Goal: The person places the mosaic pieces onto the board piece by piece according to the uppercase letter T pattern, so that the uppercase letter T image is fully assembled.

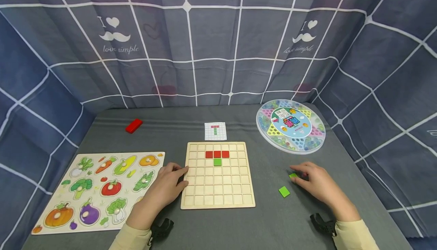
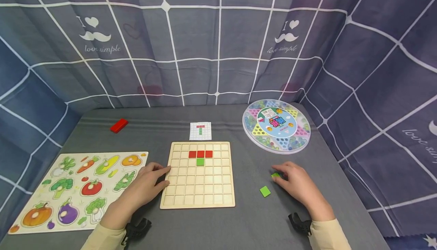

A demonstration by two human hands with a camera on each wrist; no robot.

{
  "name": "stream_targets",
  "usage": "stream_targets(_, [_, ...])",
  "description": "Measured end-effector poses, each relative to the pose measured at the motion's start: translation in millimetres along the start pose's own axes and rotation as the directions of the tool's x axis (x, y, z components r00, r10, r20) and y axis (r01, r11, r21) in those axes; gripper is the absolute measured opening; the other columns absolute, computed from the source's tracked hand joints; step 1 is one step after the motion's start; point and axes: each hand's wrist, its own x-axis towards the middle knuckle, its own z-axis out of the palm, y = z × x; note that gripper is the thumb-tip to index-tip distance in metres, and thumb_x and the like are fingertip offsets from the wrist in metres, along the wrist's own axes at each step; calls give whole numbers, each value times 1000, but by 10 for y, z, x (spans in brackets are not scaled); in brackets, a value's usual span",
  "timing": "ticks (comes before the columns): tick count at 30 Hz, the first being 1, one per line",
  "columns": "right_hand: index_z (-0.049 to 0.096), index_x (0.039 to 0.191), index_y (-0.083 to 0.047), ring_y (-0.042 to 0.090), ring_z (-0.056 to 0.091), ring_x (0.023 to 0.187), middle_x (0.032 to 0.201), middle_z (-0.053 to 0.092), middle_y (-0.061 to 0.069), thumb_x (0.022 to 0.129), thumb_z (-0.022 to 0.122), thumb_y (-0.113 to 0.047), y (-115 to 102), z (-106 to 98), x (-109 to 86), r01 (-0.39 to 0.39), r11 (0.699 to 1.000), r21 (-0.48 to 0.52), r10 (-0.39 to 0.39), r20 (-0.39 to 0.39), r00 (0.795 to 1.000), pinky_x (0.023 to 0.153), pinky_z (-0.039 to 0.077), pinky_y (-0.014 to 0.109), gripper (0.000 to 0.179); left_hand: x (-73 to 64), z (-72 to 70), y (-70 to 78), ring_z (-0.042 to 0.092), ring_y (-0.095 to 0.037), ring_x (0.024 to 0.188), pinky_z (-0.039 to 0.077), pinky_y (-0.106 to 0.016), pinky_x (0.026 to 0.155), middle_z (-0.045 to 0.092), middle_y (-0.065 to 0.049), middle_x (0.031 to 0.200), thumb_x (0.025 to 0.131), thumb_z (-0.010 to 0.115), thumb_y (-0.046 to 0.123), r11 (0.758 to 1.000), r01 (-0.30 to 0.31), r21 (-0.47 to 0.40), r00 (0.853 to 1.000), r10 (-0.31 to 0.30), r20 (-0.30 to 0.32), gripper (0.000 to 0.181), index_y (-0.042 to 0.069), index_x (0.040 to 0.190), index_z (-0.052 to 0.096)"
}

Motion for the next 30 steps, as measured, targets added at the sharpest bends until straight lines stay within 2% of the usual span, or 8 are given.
stream_targets(5, [74,116,-10,8,48,73,91,60,-7,81,83,-21,34,40,-67,-19,1000,-13,19,-6,1000,64,40,32,37,-5,-3,-11,51,-31,107,42,-46,85,55,-14,118,87,77,18,1000,-3,-3,1000,3,-6,47,7,131,66])
stream_targets(14, [73,118,-11,9,49,74,94,61,-4,82,82,-23,52,72,-118,-82,997,-3,82,11,997,65,41,34,39,-9,-1,-4,51,-31,107,43,-46,85,55,-14,119,87,77,18,1000,-6,-9,1000,6,-8,47,8,131,66])
stream_targets(30, [74,115,-6,9,48,72,92,62,-3,84,79,-18,54,120,-89,-104,994,-18,104,29,994,63,41,35,34,-1,5,-6,51,-31,109,42,-46,88,55,-13,120,88,76,18,1000,-1,-5,1000,1,-4,47,8,132,65])
